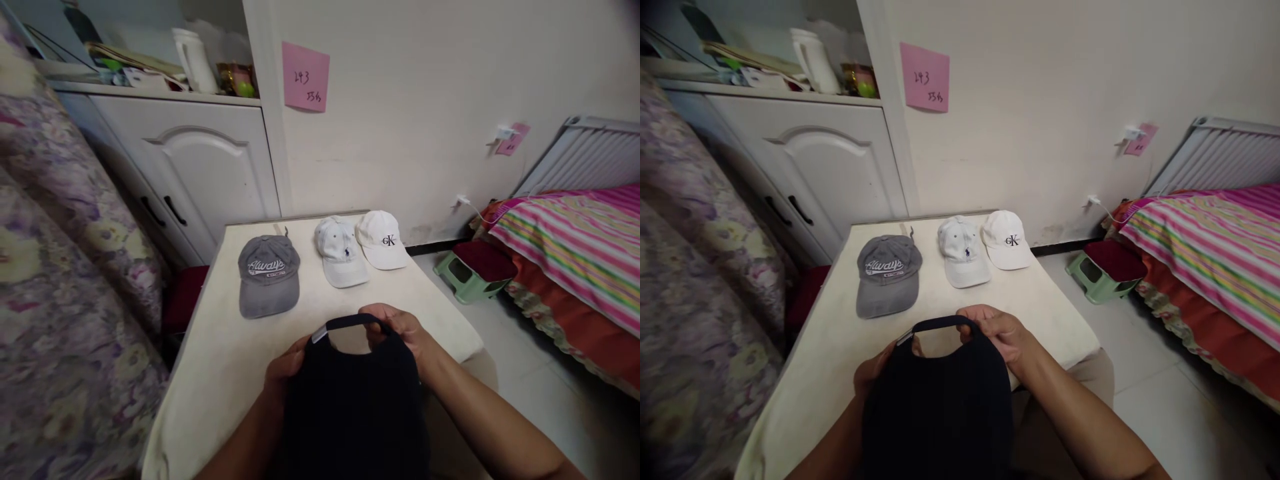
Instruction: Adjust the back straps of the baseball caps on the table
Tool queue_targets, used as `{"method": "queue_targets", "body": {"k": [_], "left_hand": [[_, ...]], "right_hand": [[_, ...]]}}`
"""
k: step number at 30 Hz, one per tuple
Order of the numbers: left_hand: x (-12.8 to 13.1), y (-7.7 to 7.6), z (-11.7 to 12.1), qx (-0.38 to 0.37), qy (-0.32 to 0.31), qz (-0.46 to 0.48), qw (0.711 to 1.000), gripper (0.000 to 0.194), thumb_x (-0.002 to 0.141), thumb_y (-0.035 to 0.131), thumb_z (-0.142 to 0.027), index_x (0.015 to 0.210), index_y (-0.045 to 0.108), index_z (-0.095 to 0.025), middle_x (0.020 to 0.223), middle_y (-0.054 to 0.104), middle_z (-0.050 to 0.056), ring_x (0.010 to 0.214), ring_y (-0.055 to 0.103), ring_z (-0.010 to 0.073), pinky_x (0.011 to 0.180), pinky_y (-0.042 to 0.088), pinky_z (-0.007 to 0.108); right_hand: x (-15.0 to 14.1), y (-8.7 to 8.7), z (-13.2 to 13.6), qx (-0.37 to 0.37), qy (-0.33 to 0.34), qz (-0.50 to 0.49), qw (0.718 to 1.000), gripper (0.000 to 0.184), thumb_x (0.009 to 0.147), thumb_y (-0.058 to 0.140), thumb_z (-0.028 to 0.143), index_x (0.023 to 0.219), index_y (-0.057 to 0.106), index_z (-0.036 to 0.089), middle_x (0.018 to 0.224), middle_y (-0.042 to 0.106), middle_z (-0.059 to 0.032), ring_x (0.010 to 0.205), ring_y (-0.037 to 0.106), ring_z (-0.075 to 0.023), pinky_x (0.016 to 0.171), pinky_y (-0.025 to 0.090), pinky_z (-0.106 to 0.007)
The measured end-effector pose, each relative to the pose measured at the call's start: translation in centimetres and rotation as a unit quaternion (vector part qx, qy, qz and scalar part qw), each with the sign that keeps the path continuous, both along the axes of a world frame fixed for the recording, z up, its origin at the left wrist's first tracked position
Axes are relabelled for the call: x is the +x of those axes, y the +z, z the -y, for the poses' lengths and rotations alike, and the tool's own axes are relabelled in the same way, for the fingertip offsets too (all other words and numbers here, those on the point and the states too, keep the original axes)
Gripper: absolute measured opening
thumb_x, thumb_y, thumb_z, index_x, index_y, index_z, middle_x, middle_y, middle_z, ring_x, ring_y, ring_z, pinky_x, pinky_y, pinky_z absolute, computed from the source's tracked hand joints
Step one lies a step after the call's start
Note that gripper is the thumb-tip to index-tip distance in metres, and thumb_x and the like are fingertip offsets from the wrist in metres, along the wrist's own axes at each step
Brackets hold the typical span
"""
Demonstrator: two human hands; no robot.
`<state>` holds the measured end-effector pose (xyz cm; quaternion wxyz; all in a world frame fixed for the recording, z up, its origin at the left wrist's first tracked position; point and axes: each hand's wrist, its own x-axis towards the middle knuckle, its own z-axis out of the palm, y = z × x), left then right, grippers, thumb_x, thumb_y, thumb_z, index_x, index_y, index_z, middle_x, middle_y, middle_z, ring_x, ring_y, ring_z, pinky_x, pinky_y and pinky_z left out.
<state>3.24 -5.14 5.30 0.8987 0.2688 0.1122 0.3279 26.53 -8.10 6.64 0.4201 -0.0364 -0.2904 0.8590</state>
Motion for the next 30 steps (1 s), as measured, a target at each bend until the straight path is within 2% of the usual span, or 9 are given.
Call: {"method": "queue_targets", "body": {"k": [3,5,8,11,14,20,24,27,30], "left_hand": [[0.0,-1.0,0.0,-0.023,0.034,-0.001,0.999,0.010,0.070,0.076,-0.021,0.077,0.075,-0.014,0.072,0.075,0.003,0.062,0.068,0.0168,0.062,0.053,0.022],[0.0,-1.0,0.0,-0.017,0.039,-0.007,0.999,0.009,0.071,0.075,-0.023,0.075,0.074,-0.014,0.071,0.074,0.004,0.061,0.067,0.0175,0.064,0.054,0.025],[0.0,-0.4,-0.2,-0.008,0.043,-0.004,0.999,0.011,0.070,0.076,-0.025,0.071,0.073,-0.015,0.068,0.072,0.003,0.061,0.067,0.0180,0.067,0.054,0.027],[0.2,0.1,-0.5,-0.016,0.028,0.013,0.999,0.008,0.070,0.076,-0.022,0.066,0.071,-0.016,0.059,0.068,0.000,0.052,0.063,0.0147,0.058,0.052,0.024],[0.4,0.1,-0.8,-0.027,0.044,0.010,0.999,0.005,0.073,0.073,-0.020,0.069,0.072,-0.017,0.057,0.067,-0.001,0.048,0.060,0.0131,0.054,0.051,0.023],[0.5,-1.4,-1.1,-0.037,0.064,0.032,0.997,0.010,0.072,0.075,-0.023,0.066,0.071,-0.018,0.057,0.067,-0.002,0.048,0.060,0.0126,0.053,0.050,0.023],[0.2,-2.5,-1.6,-0.087,0.073,-0.009,0.994,0.015,0.073,0.075,-0.030,0.079,0.076,-0.017,0.070,0.074,0.000,0.059,0.068,0.0177,0.068,0.055,0.029],[0.3,-2.7,-2.5,-0.112,0.080,-0.030,0.990,0.011,0.077,0.072,-0.027,0.072,0.076,-0.018,0.064,0.073,-0.002,0.057,0.067,0.0179,0.079,0.055,0.033],[0.7,-3.0,-3.3,-0.135,0.081,-0.014,0.987,0.017,0.083,0.067,-0.025,0.069,0.075,-0.019,0.061,0.072,-0.003,0.057,0.068,0.0170,0.087,0.054,0.032]], "right_hand": [[-0.7,-1.5,-0.6,0.008,0.008,-0.020,1.000,0.035,0.069,0.085,0.035,0.080,0.060,0.013,0.055,0.061,0.0050,0.039,0.047,-0.0048,0.043,0.045,-0.014],[-1.1,-2.5,-0.8,0.010,0.011,-0.034,0.999,0.040,0.064,0.087,0.039,0.078,0.060,0.013,0.053,0.059,0.0062,0.039,0.046,-0.0050,0.044,0.044,-0.014],[-1.6,-3.5,-0.9,0.006,0.012,-0.055,0.998,0.040,0.061,0.088,0.035,0.079,0.061,0.013,0.054,0.062,0.0051,0.040,0.048,-0.0059,0.045,0.044,-0.015],[-2.0,-3.9,-0.8,-0.011,0.003,-0.074,0.997,0.034,0.064,0.084,0.027,0.086,0.062,0.014,0.058,0.065,0.0046,0.042,0.051,-0.0068,0.046,0.045,-0.015],[-2.4,-4.0,-0.8,-0.038,-0.017,-0.083,0.996,0.032,0.068,0.078,0.024,0.094,0.063,0.014,0.062,0.067,0.0037,0.046,0.055,-0.0077,0.048,0.047,-0.016],[-3.3,-4.2,-0.6,-0.083,-0.068,-0.085,0.991,0.035,0.067,0.078,0.022,0.099,0.065,0.015,0.065,0.069,0.0041,0.048,0.059,-0.0081,0.053,0.052,-0.017],[-3.0,-4.5,-1.0,-0.108,-0.096,-0.078,0.986,0.027,0.074,0.075,0.021,0.099,0.068,0.015,0.069,0.071,0.0028,0.056,0.065,-0.0101,0.057,0.054,-0.018],[-1.9,-5.3,-1.6,-0.154,-0.120,-0.035,0.980,0.027,0.071,0.078,0.025,0.095,0.070,0.015,0.077,0.076,0.0000,0.064,0.069,-0.0129,0.064,0.056,-0.021],[-0.7,-6.6,-2.1,-0.191,-0.118,0.010,0.974,0.019,0.074,0.077,0.027,0.086,0.070,0.015,0.076,0.077,-0.0004,0.068,0.071,-0.0145,0.071,0.058,-0.025]]}}
